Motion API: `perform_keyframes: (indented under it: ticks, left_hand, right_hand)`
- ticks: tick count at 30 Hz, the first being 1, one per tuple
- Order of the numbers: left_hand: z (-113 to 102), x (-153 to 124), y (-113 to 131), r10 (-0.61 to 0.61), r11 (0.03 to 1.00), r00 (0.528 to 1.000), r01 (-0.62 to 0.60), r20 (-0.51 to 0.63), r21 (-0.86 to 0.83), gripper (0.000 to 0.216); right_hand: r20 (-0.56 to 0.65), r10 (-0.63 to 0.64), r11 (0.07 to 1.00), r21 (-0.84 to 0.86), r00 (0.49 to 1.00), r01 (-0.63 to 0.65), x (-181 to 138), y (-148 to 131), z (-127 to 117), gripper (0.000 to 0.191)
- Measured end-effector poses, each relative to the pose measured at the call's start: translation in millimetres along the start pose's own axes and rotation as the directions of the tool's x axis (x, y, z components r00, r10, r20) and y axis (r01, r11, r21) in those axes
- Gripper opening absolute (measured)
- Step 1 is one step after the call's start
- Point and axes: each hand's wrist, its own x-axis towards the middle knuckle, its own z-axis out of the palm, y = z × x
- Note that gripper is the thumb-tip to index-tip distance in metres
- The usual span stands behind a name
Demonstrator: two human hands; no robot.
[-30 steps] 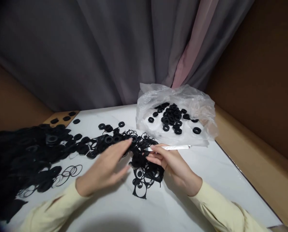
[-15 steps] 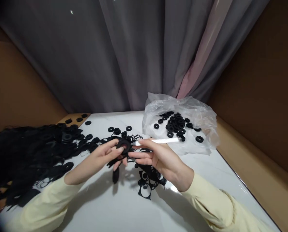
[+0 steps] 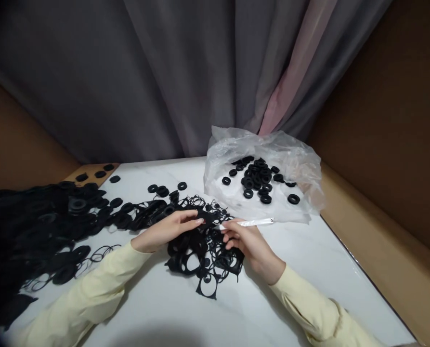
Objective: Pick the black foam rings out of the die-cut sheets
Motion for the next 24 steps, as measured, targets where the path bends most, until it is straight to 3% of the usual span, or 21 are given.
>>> perform_keyframes:
  ticks: [4,11,24]
  left_hand:
    - [10.5,9.2,-0.6,-0.028,0.985,0.998,0.037,0.057,-0.170,0.024]
    - [22.4,10.4,-14.5,-0.026,0.985,0.999,0.022,-0.024,-0.171,0.021]
    - [24.4,14.9,-15.9,-0.012,0.998,1.000,0.011,-0.021,-0.057,0.022]
  right_hand:
    - [0.022,-0.183,0.980,-0.078,0.983,0.184,2.3,-6.0,-2.8,0.012]
    - [0.164,-0.081,0.995,-0.051,0.983,0.091,6.1,-9.7,-14.2,0.015]
    - [0.112,-0.062,0.992,-0.104,0.992,0.074,6.8,-9.5,-14.7,0.016]
